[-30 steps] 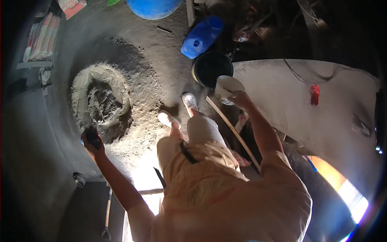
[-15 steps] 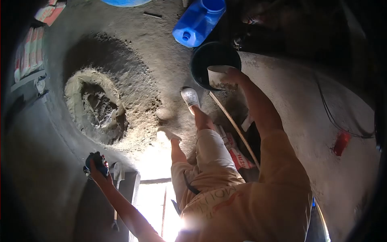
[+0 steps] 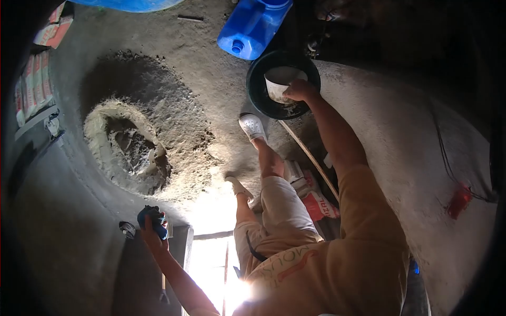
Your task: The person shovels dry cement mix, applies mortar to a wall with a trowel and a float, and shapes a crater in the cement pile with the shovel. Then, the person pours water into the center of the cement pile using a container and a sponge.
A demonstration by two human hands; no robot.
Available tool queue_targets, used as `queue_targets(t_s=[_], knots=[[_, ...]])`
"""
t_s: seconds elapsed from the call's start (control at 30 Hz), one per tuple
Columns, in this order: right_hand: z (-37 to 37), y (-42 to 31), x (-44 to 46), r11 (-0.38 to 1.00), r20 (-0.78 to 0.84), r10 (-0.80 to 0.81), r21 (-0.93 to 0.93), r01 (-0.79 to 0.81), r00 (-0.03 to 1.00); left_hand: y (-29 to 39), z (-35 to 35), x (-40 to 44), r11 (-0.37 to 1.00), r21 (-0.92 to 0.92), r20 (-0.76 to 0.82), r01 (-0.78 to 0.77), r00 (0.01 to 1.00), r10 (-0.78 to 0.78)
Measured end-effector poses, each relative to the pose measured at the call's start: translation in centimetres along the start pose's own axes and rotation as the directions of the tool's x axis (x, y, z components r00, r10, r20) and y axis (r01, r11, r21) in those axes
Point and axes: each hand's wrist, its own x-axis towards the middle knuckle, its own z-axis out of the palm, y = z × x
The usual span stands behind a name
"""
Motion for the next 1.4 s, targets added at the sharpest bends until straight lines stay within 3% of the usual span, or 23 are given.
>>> queue_targets(t_s=[0.07, 0.13, 0.3, 0.47, 0.53, 0.67, 0.73, 0.87, 1.0, 1.27, 1.4], knots=[[2.2, 0.3, 1.1, 0.997, -0.045, 0.060, 0.052, -0.057, 0.997, -0.4, 0.6, -0.2, 1.000, -0.017, -0.050, -0.002, 0.999, 0.001], [3.9, 0.1, 1.5, 0.991, -0.219, 0.107, 0.097, -0.088, 0.970, -0.7, 0.5, -0.2, 1.000, -0.030, -0.098, -0.007, 0.995, 0.004], [4.9, -0.4, 1.7, 0.990, -0.253, 0.110, 0.108, -0.085, 0.961, -1.2, 0.7, -0.3, 0.999, 0.004, -0.190, 0.033, 0.981, -0.032], [8.0, 0.0, 2.8, 0.986, -0.256, 0.131, 0.131, -0.100, 0.958, -3.4, -0.7, -0.1, 0.996, 0.064, -0.161, 0.061, 0.986, -0.050], [11.3, 0.9, 4.0, 0.976, -0.471, 0.196, 0.182, -0.122, 0.860, -3.8, -0.2, -0.2, 0.992, 0.113, -0.138, 0.059, 0.989, -0.043], [11.5, 0.1, 1.8, 0.983, -0.527, 0.132, 0.176, -0.044, 0.840, -4.3, 1.2, -0.6, 0.990, 0.135, -0.170, 0.033, 0.985, -0.010], [12.2, 0.2, 0.9, 0.985, -0.703, 0.084, 0.168, 0.050, 0.706, -4.7, 1.1, -0.8, 0.985, 0.168, -0.198, 0.031, 0.980, 0.003], [11.1, 0.3, -2.0, 0.986, -0.666, 0.094, 0.167, 0.025, 0.740, -6.0, -0.7, -0.8, 0.985, 0.158, -0.144, 0.072, 0.988, -0.049], [8.8, 0.2, -5.9, 0.993, -0.678, 0.005, 0.088, 0.074, 0.735, -7.6, -2.8, -1.0, 0.981, 0.150, -0.133, 0.124, 0.986, -0.104], [3.1, -4.2, -13.5, 0.986, -0.672, -0.166, -0.114, 0.121, 0.722, -14.4, -13.1, -2.5, 0.982, 0.113, -0.135, 0.152, 0.981, -0.137], [1.3, -8.5, -16.0, 0.929, -0.644, -0.288, -0.367, 0.044, 0.708, -18.3, -18.9, -4.3, 0.921, 0.348, -0.149, 0.174, 0.980, -0.128]])
